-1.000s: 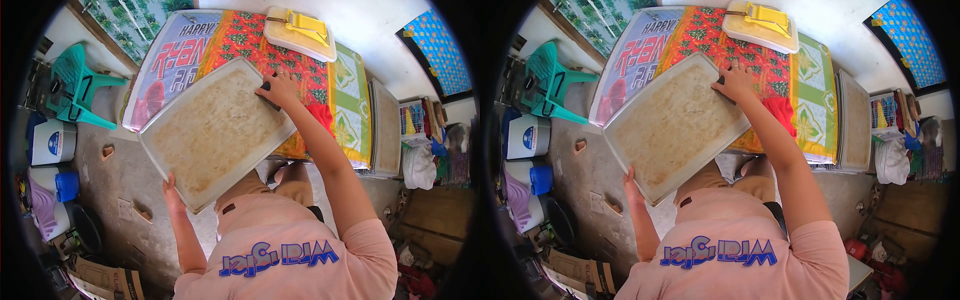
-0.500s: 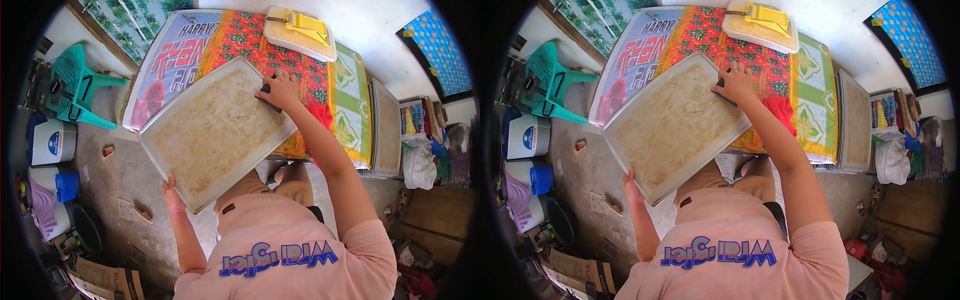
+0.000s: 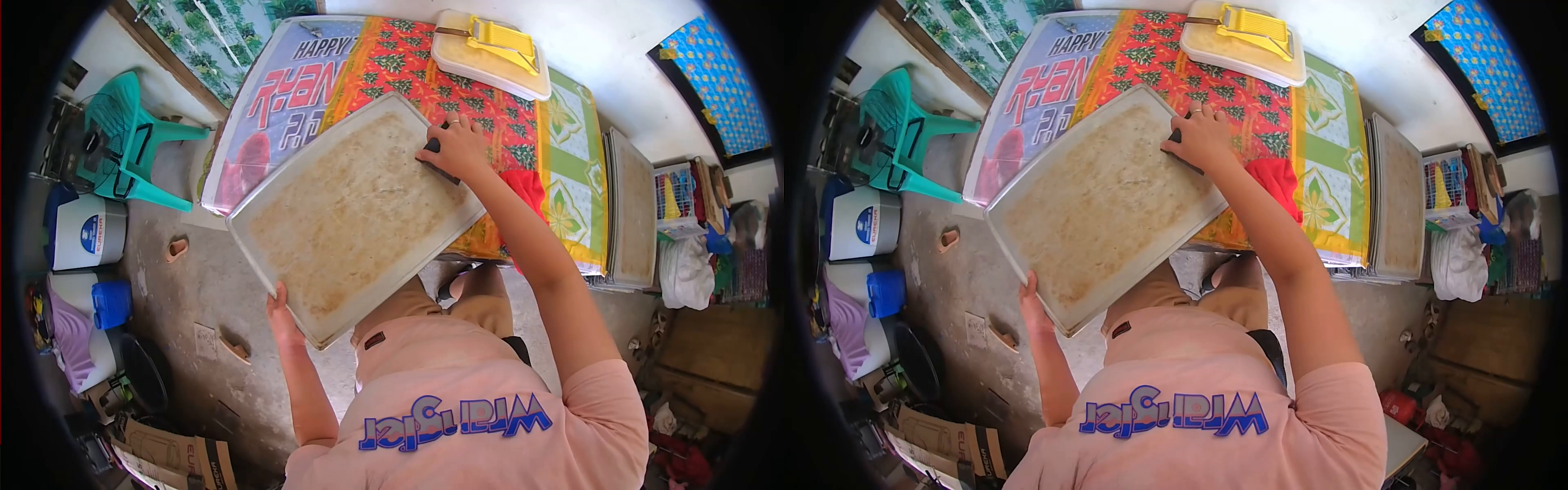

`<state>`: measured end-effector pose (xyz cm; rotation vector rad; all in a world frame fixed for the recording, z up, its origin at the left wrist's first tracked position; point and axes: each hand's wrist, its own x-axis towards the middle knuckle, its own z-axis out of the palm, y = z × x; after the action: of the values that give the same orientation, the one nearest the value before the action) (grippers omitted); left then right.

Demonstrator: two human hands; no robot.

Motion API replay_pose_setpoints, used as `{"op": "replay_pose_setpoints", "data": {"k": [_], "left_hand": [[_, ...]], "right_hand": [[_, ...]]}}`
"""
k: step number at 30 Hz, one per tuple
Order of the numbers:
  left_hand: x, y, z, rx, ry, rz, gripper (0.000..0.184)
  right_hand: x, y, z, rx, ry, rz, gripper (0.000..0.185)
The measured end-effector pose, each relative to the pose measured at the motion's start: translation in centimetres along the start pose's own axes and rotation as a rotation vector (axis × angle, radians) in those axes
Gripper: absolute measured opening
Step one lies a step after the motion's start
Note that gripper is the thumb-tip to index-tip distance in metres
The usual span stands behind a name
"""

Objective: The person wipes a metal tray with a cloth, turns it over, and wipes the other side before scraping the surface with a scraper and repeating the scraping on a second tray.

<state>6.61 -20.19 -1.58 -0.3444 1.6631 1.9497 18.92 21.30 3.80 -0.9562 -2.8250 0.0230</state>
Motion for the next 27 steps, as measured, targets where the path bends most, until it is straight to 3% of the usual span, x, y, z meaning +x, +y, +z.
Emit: {"op": "replay_pose_setpoints", "data": {"k": [2,5,11,14,17,20,27], "left_hand": [[0.0,0.0,0.0,-0.007,-0.006,-0.001,0.052],[0.3,-0.3,-0.3,-0.007,-0.013,0.000,0.052],[0.2,-0.2,-0.2,-0.002,-0.021,0.000,0.052],[0.3,-0.2,-0.3,0.001,-0.024,0.005,0.052],[0.2,-0.3,-0.3,0.005,-0.042,-0.003,0.052],[0.3,-0.3,-0.5,-0.002,-0.028,0.003,0.053],[0.2,0.1,0.0,0.021,-0.015,-0.010,0.053]], "right_hand": [[0.4,0.6,0.9,0.002,0.064,0.045,0.042],[0.2,0.0,-0.3,-0.003,-0.035,-0.018,0.043],[0.7,-0.1,0.4,-0.029,-0.020,0.044,0.046],[-0.2,-1.5,0.3,0.005,-0.043,-0.062,0.044],[0.0,0.5,1.0,0.019,0.087,-0.013,0.043],[-2.4,-0.6,-0.7,0.013,-0.076,-0.106,0.042],[-5.5,-0.8,-0.9,0.075,-0.065,-0.165,0.038]]}}
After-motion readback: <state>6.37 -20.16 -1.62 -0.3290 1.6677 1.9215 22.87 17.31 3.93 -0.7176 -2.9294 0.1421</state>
